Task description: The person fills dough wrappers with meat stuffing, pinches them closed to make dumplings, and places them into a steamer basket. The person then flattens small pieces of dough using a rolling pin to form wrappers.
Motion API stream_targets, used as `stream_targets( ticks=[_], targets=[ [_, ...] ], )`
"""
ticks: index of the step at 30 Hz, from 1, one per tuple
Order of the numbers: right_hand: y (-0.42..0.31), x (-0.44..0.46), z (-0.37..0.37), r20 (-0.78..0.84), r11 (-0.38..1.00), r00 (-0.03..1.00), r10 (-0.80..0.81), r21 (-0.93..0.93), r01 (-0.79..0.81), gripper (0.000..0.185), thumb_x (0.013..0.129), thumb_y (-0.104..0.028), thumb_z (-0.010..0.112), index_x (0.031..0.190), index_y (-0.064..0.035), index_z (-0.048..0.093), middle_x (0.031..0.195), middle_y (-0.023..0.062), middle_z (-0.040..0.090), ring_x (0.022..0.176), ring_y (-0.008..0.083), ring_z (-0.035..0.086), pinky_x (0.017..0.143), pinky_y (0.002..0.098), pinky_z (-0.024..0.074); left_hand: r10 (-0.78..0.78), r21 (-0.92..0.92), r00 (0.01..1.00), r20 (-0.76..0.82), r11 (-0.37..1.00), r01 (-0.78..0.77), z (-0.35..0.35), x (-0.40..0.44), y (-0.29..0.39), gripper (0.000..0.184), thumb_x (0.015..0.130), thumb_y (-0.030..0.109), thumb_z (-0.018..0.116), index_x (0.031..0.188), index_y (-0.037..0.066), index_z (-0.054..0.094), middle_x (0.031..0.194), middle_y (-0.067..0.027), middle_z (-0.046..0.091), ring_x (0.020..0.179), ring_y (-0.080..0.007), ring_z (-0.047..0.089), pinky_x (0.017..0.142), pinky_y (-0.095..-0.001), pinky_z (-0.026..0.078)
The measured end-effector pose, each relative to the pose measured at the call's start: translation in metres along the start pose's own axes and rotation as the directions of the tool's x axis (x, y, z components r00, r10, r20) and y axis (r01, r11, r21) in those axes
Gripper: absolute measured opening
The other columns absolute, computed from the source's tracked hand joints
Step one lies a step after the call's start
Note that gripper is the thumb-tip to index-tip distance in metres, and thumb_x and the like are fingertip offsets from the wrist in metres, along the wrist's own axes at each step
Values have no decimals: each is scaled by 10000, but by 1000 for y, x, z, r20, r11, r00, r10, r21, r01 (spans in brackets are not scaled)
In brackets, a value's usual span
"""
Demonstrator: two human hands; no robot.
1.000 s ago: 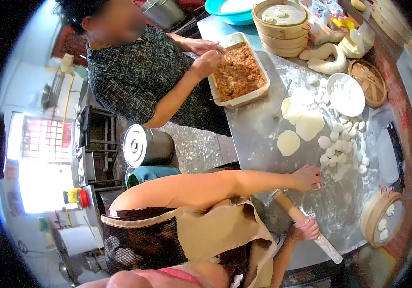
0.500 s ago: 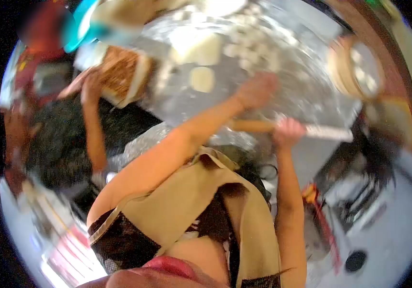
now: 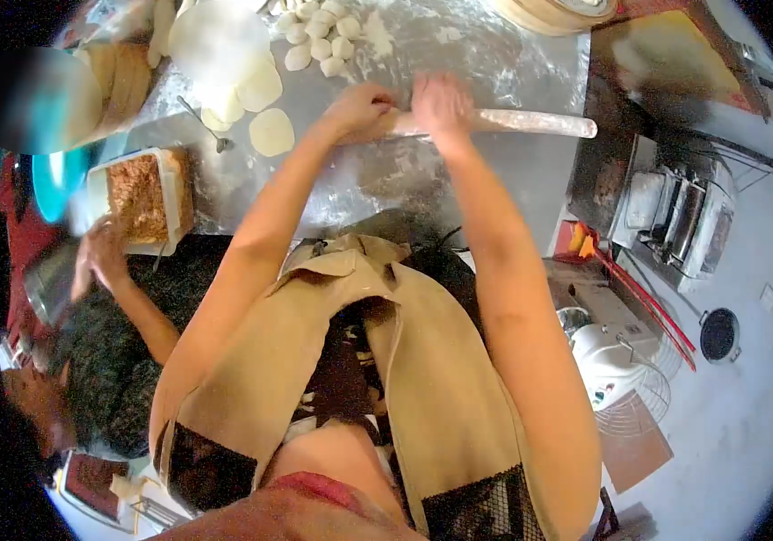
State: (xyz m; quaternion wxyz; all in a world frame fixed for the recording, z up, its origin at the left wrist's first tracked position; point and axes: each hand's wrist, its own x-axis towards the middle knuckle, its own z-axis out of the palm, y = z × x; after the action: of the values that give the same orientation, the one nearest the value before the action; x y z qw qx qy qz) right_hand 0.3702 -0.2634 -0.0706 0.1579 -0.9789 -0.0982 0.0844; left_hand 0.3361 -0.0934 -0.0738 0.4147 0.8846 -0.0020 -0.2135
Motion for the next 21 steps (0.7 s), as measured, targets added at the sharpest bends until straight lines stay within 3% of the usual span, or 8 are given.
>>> stream_targets(
  ticks=[3, 5, 7, 10, 13, 15, 19, 21],
  targets=[
    [-3, -68, 5, -217, 965, 955, -200, -214, 153, 236, 835, -304, 491, 825, -82, 572, 801, 136, 551, 815, 301, 545, 807, 410, 426, -161, -112, 984, -78, 982, 152, 8, -46, -6, 307, 706, 251, 684, 961, 80, 680, 933, -157, 661, 881, -285, 638, 788, -369, 488],
    [-10, -48, 0, -58, 950, 979, -195, -260, 174, 260, 787, -320, 549, 884, -81, 579, 890, 128, 549, 880, 295, 539, 809, 424, 419, -205, -135, 949, -241, 975, 177, 22, -50, -10, 339, 700, 260, 696, 966, 51, 672, 910, -174, 661, 862, -267, 648, 758, -370, 493],
    [-19, -17, 0, 148, 983, 987, 54, -182, -27, 348, 719, -309, 622, 998, -104, 586, 1043, 121, 544, 964, 284, 537, 826, 438, 411, -223, -1, 974, -40, 975, 223, 3, -20, -4, 344, 703, 265, 698, 974, 55, 671, 904, -166, 665, 848, -263, 652, 743, -373, 497],
    [-40, -18, -19, 126, 964, 982, -143, -207, 167, 321, 725, -289, 613, 987, -105, 591, 1005, 111, 558, 965, 293, 543, 791, 430, 416, -209, 111, 965, 158, 975, 193, -25, -12, -6, 311, 734, 256, 672, 970, 53, 668, 882, -160, 667, 801, -287, 656, 701, -386, 503],
    [-10, -74, 15, 43, 949, 980, -195, -244, 199, 318, 766, -303, 571, 981, -69, 592, 959, 128, 573, 927, 303, 559, 734, 416, 417, -230, -157, 955, -187, 967, 202, 9, -58, -31, 224, 783, 240, 613, 885, 51, 676, 894, -163, 656, 836, -312, 633, 737, -406, 489],
    [-7, -66, 22, -148, 939, 947, -284, -245, 243, 331, 780, -347, 555, 959, -73, 609, 900, 117, 569, 829, 282, 554, 718, 403, 392, -205, -39, 964, -171, 979, 201, 13, -47, -26, 235, 781, 253, 612, 884, 51, 676, 905, -165, 654, 844, -317, 628, 742, -413, 486],
    [-40, 6, 20, -217, 1000, 976, -5, 22, 10, 279, 779, -339, 562, 872, -81, 610, 823, 117, 549, 754, 274, 535, 729, 407, 391, -156, 171, 988, 11, 974, 152, -17, -22, -19, 260, 771, 268, 605, 879, 42, 671, 929, -173, 650, 846, -338, 617, 737, -418, 483],
    [-39, -39, 7, -184, 935, 926, -329, -203, 292, 297, 800, -333, 550, 897, -59, 613, 838, 148, 558, 764, 296, 543, 770, 439, 404, -139, 12, 986, -88, 990, 141, -17, -45, -31, 268, 743, 266, 623, 879, 39, 664, 915, -179, 650, 837, -341, 619, 735, -403, 491]
  ],
)
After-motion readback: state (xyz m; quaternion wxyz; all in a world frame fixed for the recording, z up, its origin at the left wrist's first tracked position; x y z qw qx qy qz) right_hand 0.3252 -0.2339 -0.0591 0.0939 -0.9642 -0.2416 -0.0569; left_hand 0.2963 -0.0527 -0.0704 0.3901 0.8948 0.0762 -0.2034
